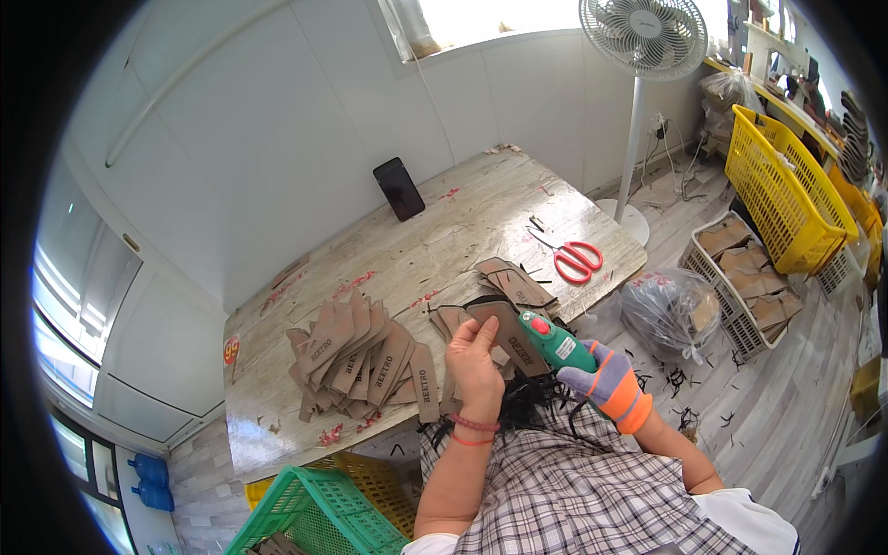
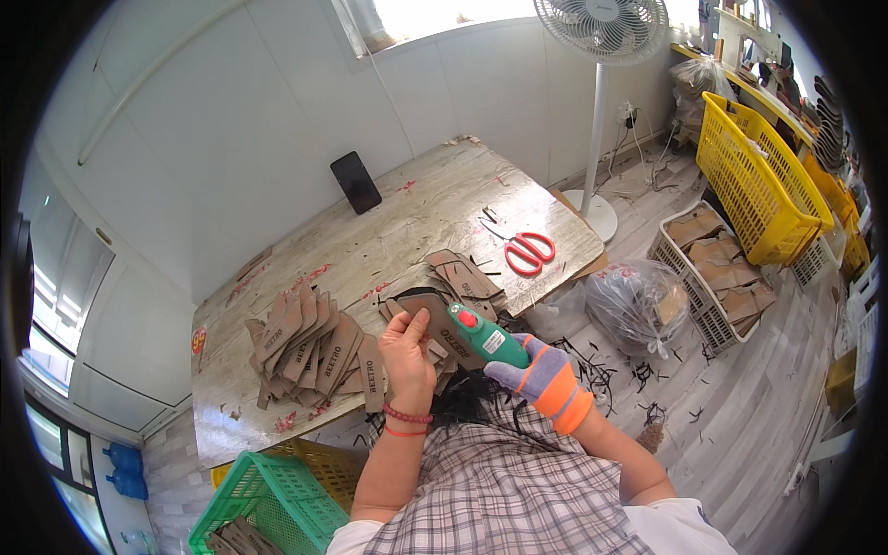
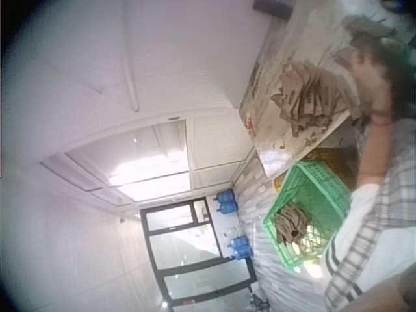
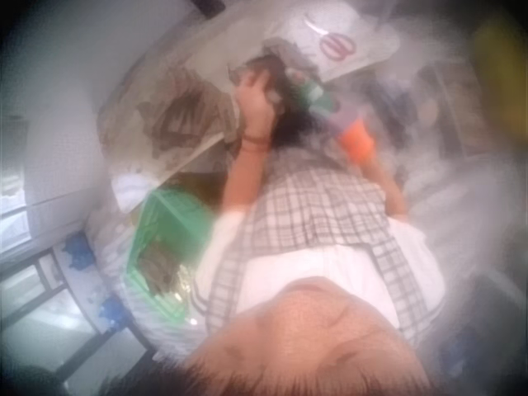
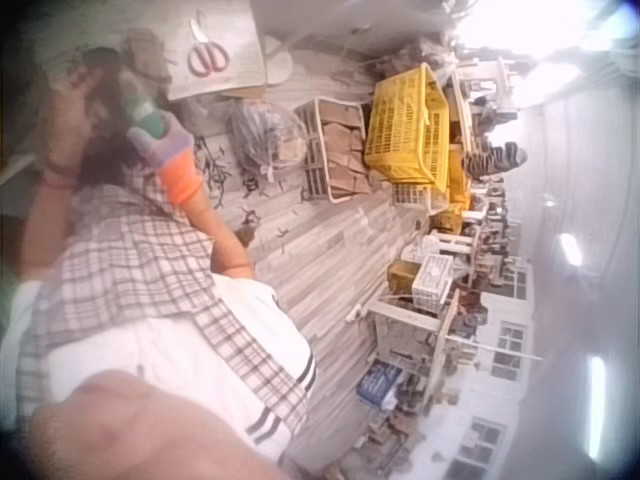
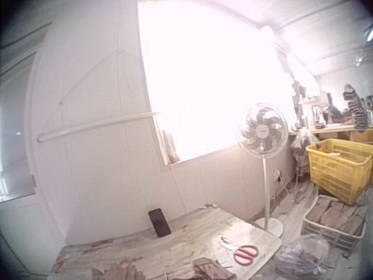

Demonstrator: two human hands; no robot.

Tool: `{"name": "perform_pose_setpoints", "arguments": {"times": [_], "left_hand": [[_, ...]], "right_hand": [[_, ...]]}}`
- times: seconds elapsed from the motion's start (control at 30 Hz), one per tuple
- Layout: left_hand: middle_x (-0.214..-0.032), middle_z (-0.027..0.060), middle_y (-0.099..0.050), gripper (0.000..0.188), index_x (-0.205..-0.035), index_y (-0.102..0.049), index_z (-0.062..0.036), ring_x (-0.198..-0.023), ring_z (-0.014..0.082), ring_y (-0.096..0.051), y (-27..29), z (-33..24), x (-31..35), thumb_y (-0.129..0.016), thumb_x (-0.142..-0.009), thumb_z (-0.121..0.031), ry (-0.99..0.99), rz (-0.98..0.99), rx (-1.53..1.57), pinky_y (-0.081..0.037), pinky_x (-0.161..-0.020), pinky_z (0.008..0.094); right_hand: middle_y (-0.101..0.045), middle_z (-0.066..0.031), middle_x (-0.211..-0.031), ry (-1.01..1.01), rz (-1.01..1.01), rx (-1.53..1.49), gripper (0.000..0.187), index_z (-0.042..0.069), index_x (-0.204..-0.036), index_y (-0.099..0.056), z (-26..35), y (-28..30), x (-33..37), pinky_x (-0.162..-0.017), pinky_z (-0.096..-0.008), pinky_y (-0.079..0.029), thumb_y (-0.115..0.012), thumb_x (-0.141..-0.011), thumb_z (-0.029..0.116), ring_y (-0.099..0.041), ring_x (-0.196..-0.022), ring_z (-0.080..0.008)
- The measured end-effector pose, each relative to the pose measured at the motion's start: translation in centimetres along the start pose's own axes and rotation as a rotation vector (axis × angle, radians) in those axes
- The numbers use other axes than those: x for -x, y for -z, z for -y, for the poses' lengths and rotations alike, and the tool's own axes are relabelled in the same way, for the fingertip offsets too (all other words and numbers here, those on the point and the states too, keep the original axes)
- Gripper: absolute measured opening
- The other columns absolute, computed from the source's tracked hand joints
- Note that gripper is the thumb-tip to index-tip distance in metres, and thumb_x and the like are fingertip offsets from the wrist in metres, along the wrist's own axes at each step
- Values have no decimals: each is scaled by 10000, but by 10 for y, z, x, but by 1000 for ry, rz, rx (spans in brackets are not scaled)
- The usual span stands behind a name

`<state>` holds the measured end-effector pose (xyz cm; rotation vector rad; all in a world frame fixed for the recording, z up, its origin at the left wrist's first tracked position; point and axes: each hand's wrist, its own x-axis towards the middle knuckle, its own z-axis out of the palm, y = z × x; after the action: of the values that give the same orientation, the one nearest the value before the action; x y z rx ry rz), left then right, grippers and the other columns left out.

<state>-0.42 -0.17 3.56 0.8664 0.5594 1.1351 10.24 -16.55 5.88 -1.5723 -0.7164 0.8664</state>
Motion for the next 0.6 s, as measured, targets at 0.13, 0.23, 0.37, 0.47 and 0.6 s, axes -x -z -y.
{"name": "perform_pose_setpoints", "arguments": {"times": [0.13, 0.23, 0.37, 0.47, 0.6], "left_hand": [[-814, 32, -668, 33, -860, -648, -9, -699, 77, -589, 3, 2, 2, -661, -832, 4, 0, 25, -62, -464, -651, 203], [-829, 26, -666, 52, -895, -656, 4, -712, 66, -577, 6, 0, 0, -649, -844, -2, -39, 61, -102, -460, -660, 197], [-837, 12, -655, 95, -943, -658, 28, -725, 52, -559, 5, -7, -3, -625, -871, -26, -63, 70, -149, -452, -661, 191], [-835, 0, -644, 125, -965, -655, 41, -727, 41, -542, 4, -12, -5, -603, -894, -49, -105, 77, -199, -441, -656, 183], [-829, -10, -631, 140, -973, -652, 42, -728, 34, -524, 10, -17, -10, -588, -908, -65, -138, 124, -298, -432, -656, 179]], "right_hand": [[-620, -6, -753, 8, 8, -6, 460, -7, -1103, -584, 4, 3, 0, -509, -210, -450, -772, -773, 253, -547, -580, -51], [-620, -5, -753, 30, 21, 63, 460, -11, -1103, -587, 7, 5, 1, -511, -211, -447, -773, -774, 252, -548, -582, -52], [-631, -5, -708, 38, 37, 105, 492, 21, -1100, -596, -2, 8, 0, -516, -215, -453, -779, -757, 322, -554, -557, -50], [-626, -4, -691, 68, 43, 125, 501, 24, -1097, -601, -7, 9, -1, -516, -222, -455, -783, -752, 337, -550, -549, -52], [-624, -8, -690, 67, 58, 129, 508, 22, -1096, -605, -7, 8, 0, -514, -222, -452, -785, -750, 347, -545, -545, -53]]}}
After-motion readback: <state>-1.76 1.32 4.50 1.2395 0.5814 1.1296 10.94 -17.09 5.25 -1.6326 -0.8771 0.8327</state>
